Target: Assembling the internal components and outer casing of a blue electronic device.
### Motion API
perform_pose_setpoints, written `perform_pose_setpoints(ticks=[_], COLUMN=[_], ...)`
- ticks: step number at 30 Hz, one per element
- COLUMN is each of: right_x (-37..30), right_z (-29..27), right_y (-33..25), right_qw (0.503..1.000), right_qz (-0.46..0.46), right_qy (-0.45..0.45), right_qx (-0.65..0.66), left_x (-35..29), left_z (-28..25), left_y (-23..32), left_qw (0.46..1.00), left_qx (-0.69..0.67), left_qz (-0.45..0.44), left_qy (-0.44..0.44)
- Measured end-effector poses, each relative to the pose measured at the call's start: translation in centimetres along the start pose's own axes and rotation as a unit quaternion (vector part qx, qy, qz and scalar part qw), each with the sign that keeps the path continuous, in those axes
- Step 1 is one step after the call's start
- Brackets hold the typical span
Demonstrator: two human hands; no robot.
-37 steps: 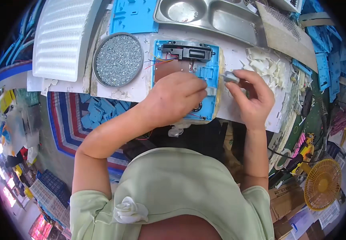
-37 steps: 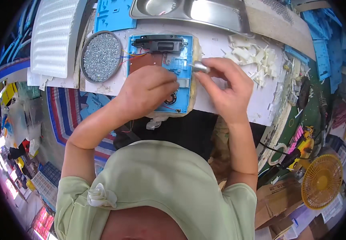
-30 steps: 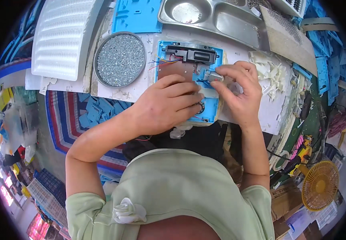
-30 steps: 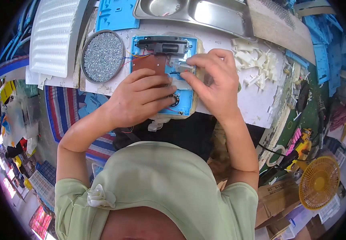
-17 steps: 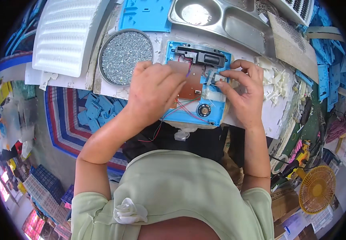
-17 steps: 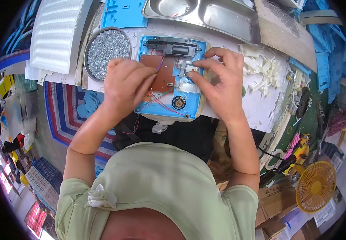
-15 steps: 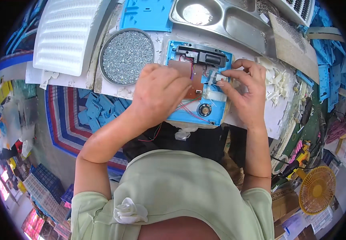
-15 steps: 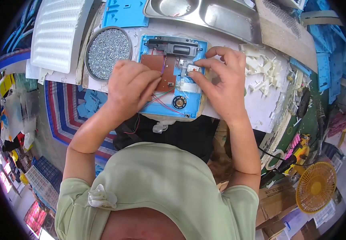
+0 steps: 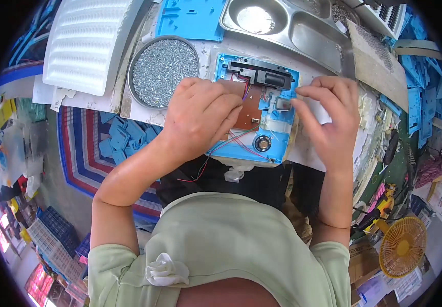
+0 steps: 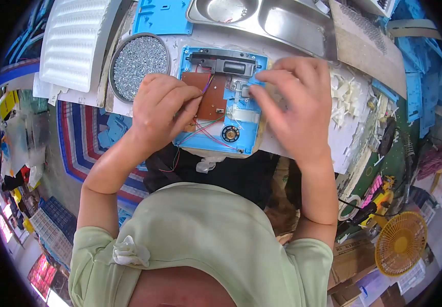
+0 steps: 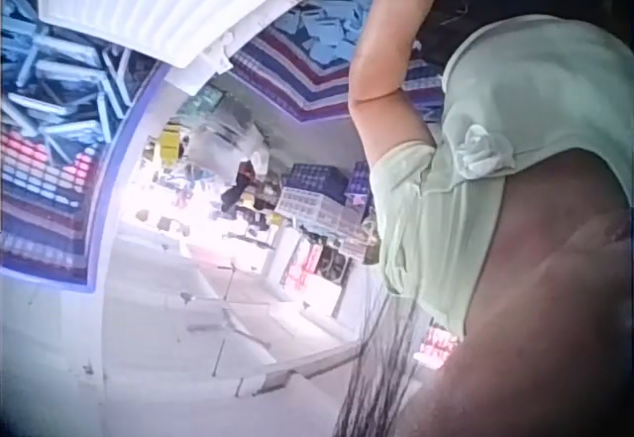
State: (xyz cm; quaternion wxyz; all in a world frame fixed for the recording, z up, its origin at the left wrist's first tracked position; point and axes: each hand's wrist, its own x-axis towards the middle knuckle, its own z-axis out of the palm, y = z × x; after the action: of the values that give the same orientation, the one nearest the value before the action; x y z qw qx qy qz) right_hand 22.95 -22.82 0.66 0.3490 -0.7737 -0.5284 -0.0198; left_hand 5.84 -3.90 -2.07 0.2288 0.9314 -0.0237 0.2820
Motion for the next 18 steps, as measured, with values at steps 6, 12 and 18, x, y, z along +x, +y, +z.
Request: perform_pose_setpoints(ticks=[6, 12, 18], right_x=[2.3, 1.8, 1.5], right_z=[4.6, 4.9, 4.8], right_y=[-1.6, -1.1, -0.9], right_qw=[0.989, 0.99, 0.991], right_qz=[-0.142, -0.133, -0.123], right_qy=[0.003, 0.024, 0.035], right_qx=[-0.047, -0.042, -0.043], left_x=[0.5, -0.2, 0.3], left_z=[0.0, 0.0, 0.5], left_y=[-0.3, 0.5, -0.3], left_qw=[1.0, 0.983, 0.992], left_qx=[-0.008, -0.108, -0.067], left_qz=[0.021, -0.145, -0.106], left_qy=[0.014, 0.023, 0.009])
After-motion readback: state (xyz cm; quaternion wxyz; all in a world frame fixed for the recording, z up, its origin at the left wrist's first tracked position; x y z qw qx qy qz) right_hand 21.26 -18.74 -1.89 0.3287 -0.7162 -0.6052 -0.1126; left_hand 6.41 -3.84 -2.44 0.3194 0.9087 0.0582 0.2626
